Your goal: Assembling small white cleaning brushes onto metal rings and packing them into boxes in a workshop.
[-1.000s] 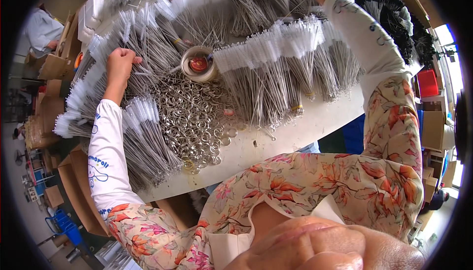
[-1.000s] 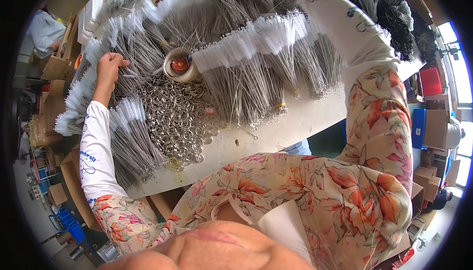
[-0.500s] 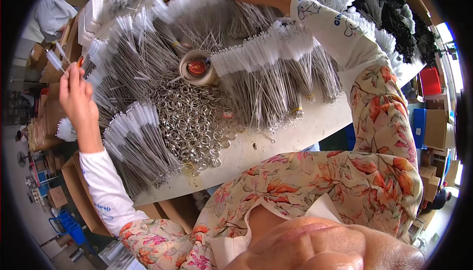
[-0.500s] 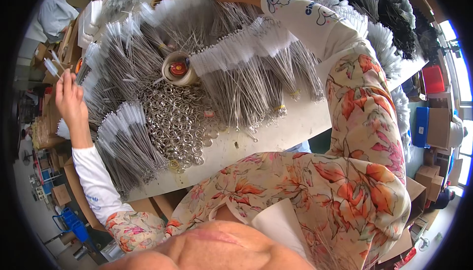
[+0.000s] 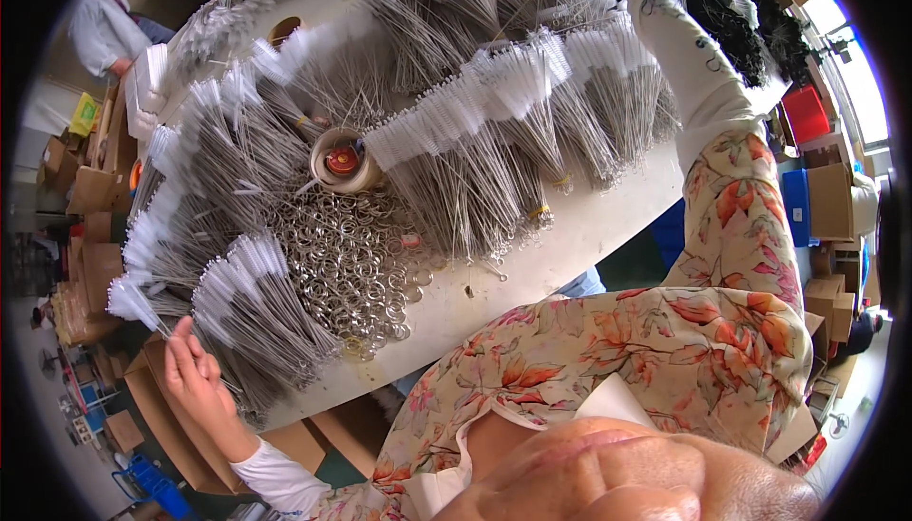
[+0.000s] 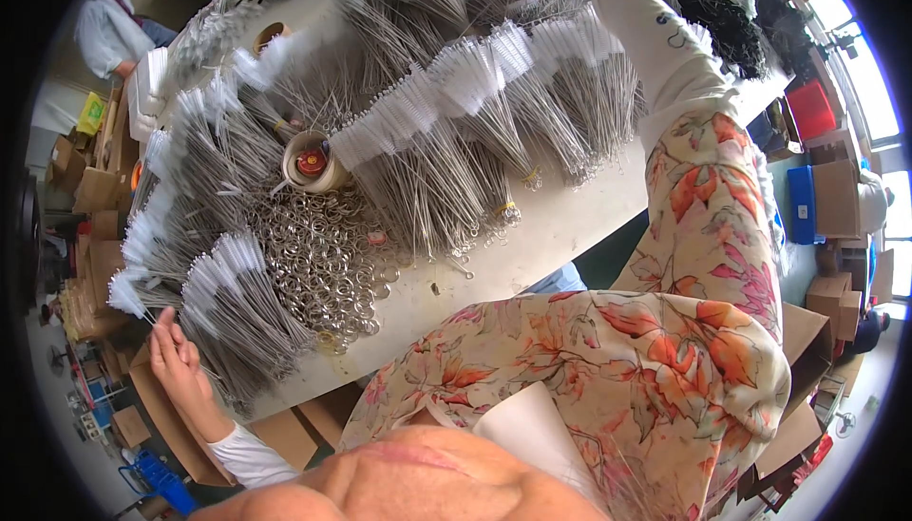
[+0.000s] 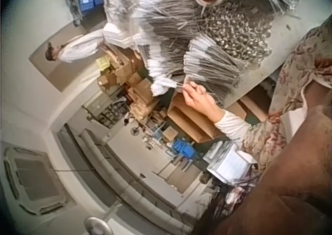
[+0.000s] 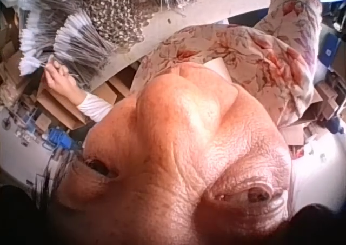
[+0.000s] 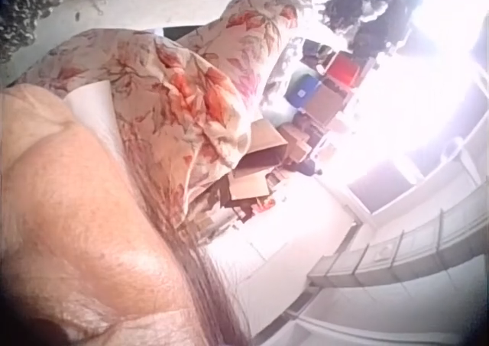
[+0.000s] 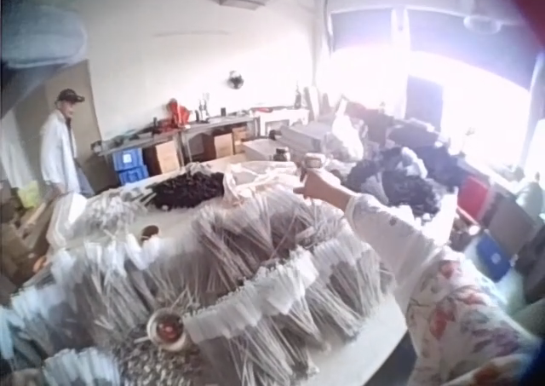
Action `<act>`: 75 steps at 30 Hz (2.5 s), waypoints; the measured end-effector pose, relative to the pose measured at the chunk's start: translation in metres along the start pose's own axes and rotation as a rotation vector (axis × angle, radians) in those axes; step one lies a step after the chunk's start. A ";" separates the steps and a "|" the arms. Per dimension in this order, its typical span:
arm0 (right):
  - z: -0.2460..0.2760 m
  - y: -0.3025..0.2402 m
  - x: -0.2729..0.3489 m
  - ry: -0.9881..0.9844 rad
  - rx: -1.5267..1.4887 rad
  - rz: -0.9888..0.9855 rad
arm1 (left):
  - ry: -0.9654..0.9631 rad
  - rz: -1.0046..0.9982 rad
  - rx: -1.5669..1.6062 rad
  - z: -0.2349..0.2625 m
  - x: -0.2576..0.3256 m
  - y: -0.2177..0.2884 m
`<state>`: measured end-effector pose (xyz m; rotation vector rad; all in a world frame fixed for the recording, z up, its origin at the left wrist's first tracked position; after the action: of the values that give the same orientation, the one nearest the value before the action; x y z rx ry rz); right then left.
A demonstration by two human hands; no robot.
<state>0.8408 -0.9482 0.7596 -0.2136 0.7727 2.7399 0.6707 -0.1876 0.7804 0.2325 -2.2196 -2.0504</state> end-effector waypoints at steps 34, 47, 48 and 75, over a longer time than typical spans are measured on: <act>0.149 -0.291 0.387 -0.666 -2.587 -0.001 | -0.500 -0.855 0.025 -0.218 0.193 -0.066; 0.095 -0.250 0.433 0.013 0.183 0.880 | -0.698 -0.331 -0.134 -0.197 0.227 -0.168; 0.098 -0.257 0.439 0.072 -0.002 0.868 | -0.680 -0.321 -0.096 -0.197 0.227 -0.168; 0.162 -0.259 0.386 -0.330 -1.631 0.364 | -0.353 -0.143 0.157 -0.165 0.115 -0.115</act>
<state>0.5444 -0.5616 0.6867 0.0980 -1.7041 2.8094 0.5928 -0.3796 0.6768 0.0440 -2.6476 -2.1295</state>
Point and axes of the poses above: each hand's wrist, its own x-axis away from the middle knuckle, its own z-axis out of the back of the hand, y = z × x, the point moved 9 cm from there along -x, towards the middle knuckle, and after that the axes turned 15 degrees about x, right-handed, at the moved point
